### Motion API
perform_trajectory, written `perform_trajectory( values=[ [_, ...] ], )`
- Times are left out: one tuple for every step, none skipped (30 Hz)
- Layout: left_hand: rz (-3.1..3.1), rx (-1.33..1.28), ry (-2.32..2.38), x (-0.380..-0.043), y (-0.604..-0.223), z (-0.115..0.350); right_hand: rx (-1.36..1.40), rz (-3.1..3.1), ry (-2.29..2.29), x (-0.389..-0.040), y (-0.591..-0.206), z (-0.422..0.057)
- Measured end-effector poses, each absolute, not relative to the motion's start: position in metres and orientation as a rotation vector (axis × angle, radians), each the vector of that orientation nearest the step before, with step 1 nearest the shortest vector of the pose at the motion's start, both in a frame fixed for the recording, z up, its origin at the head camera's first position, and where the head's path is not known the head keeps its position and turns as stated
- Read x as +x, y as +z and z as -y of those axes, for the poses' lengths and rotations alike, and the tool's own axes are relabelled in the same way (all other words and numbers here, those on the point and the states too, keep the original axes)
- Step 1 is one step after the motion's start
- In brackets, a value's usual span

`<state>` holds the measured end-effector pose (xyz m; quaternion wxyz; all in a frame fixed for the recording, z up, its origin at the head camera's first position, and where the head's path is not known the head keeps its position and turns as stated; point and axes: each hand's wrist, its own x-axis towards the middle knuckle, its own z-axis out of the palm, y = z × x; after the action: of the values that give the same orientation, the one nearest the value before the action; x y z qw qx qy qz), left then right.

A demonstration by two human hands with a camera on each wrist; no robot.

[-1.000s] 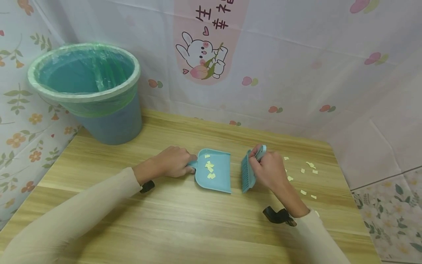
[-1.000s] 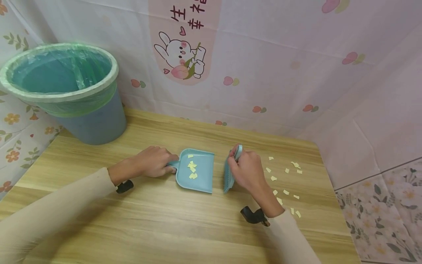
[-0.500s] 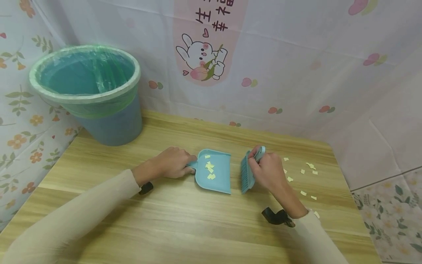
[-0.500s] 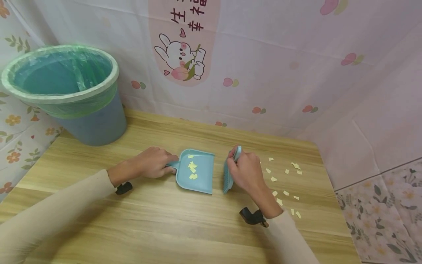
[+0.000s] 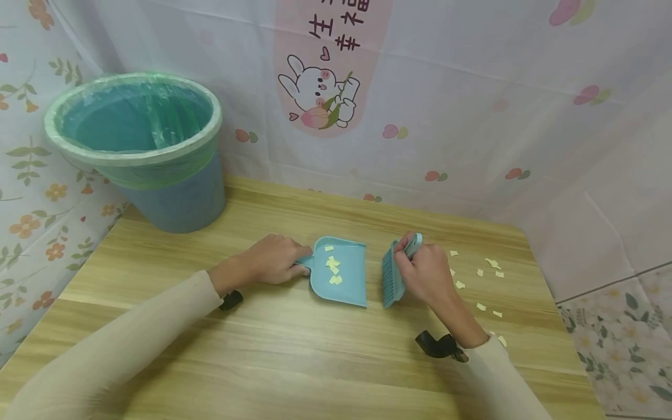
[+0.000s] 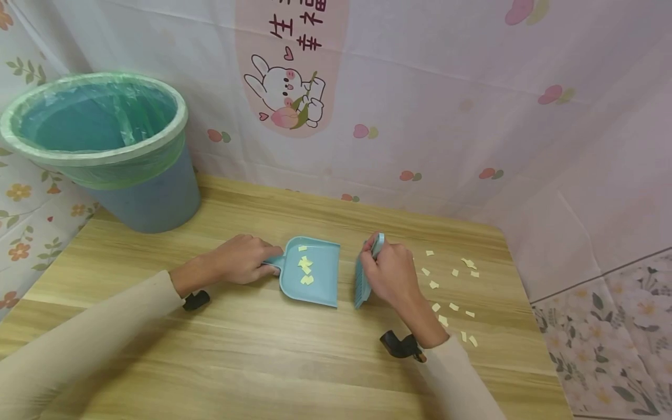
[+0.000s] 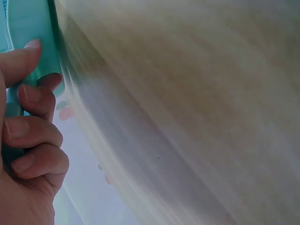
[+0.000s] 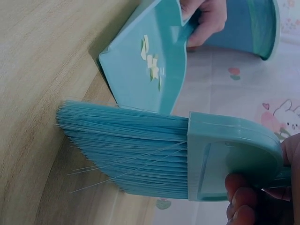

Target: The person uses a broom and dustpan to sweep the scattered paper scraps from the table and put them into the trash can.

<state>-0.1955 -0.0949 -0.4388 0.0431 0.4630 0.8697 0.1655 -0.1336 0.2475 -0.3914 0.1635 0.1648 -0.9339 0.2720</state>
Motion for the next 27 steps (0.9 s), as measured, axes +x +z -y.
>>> perform_trajectory(
  values=[
    [-2.662, 1.418, 0.507, -0.196, -0.439, 0.095, 0.468, 2.663, 0.777, -0.134, -0.392, -0.248],
    [-2.665, 1.422, 0.507, -0.196, -0.439, 0.096, 0.466, 2.663, 0.778, -0.134, -0.392, -0.247],
    [-2.667, 1.426, 0.507, -0.196, -0.439, 0.096, 0.465, 2.663, 0.777, -0.134, -0.392, -0.248],
    [-2.667, 1.429, 0.508, -0.196, -0.439, 0.096, 0.463, 2.662, 0.776, -0.134, -0.392, -0.248],
    [-2.667, 1.429, 0.51, -0.196, -0.438, 0.096, 0.462, 2.663, 0.778, -0.134, -0.392, -0.248],
    [-2.666, 1.432, 0.512, -0.197, -0.438, 0.097, 0.462, 2.663, 0.781, -0.133, -0.392, -0.247],
    [-2.664, 1.435, 0.515, -0.197, -0.438, 0.097, 0.462, 2.663, 0.781, -0.133, -0.392, -0.247],
    [-2.662, 1.438, 0.518, -0.197, -0.437, 0.097, 0.462, 2.663, 0.783, -0.133, -0.392, -0.248],
    [-2.66, 1.439, 0.52, -0.198, -0.437, 0.097, 0.462, 2.663, 0.785, -0.133, -0.392, -0.248],
    [-2.659, 1.441, 0.521, -0.198, -0.436, 0.098, 0.461, 2.663, 0.788, -0.133, -0.392, -0.248],
    [-2.659, 1.445, 0.522, -0.198, -0.436, 0.098, 0.46, 2.664, 0.792, -0.133, -0.392, -0.248],
    [-2.659, 1.452, 0.525, -0.198, -0.435, 0.098, 0.459, 2.665, 0.795, -0.133, -0.392, -0.248],
    [-2.66, 1.458, 0.53, -0.198, -0.434, 0.098, 0.458, 2.665, 0.797, -0.133, -0.392, -0.248],
    [-2.663, 1.465, 0.533, -0.198, -0.433, 0.099, 0.458, 2.665, 0.8, -0.133, -0.392, -0.248],
    [-2.665, 1.472, 0.538, -0.198, -0.432, 0.099, 0.457, 2.665, 0.802, -0.133, -0.392, -0.248],
    [-2.668, 1.478, 0.538, -0.198, -0.431, 0.099, 0.456, 2.664, 0.803, -0.133, -0.392, -0.248],
    [-2.671, 1.484, 0.541, -0.198, -0.429, 0.1, 0.457, 2.662, 0.803, -0.133, -0.392, -0.247],
    [-2.675, 1.491, 0.541, -0.197, -0.428, 0.1, 0.458, 2.66, 0.802, -0.132, -0.392, -0.247],
    [-2.677, 1.493, 0.541, -0.197, -0.426, 0.101, 0.459, 2.659, 0.8, -0.132, -0.392, -0.247],
    [-2.68, 1.494, 0.538, -0.197, -0.425, 0.101, 0.459, 2.657, 0.798, -0.132, -0.392, -0.247],
    [-2.684, 1.495, 0.533, -0.197, -0.424, 0.101, 0.459, 2.656, 0.794, -0.132, -0.392, -0.247],
    [-2.688, 1.495, 0.528, -0.197, -0.423, 0.101, 0.461, 2.655, 0.793, -0.132, -0.392, -0.247],
    [-2.691, 1.495, 0.526, -0.196, -0.422, 0.101, 0.462, 2.655, 0.792, -0.133, -0.392, -0.247],
    [-2.692, 1.493, 0.525, -0.196, -0.421, 0.101, 0.463, 2.654, 0.791, -0.133, -0.393, -0.247],
    [-2.694, 1.49, 0.525, -0.196, -0.42, 0.102, 0.465, 2.654, 0.792, -0.132, -0.393, -0.247],
    [-2.697, 1.491, 0.528, -0.195, -0.419, 0.102, 0.465, 2.654, 0.791, -0.133, -0.393, -0.247],
    [-2.701, 1.492, 0.528, -0.194, -0.417, 0.102, 0.466, 2.654, 0.793, -0.133, -0.393, -0.247]
  ],
)
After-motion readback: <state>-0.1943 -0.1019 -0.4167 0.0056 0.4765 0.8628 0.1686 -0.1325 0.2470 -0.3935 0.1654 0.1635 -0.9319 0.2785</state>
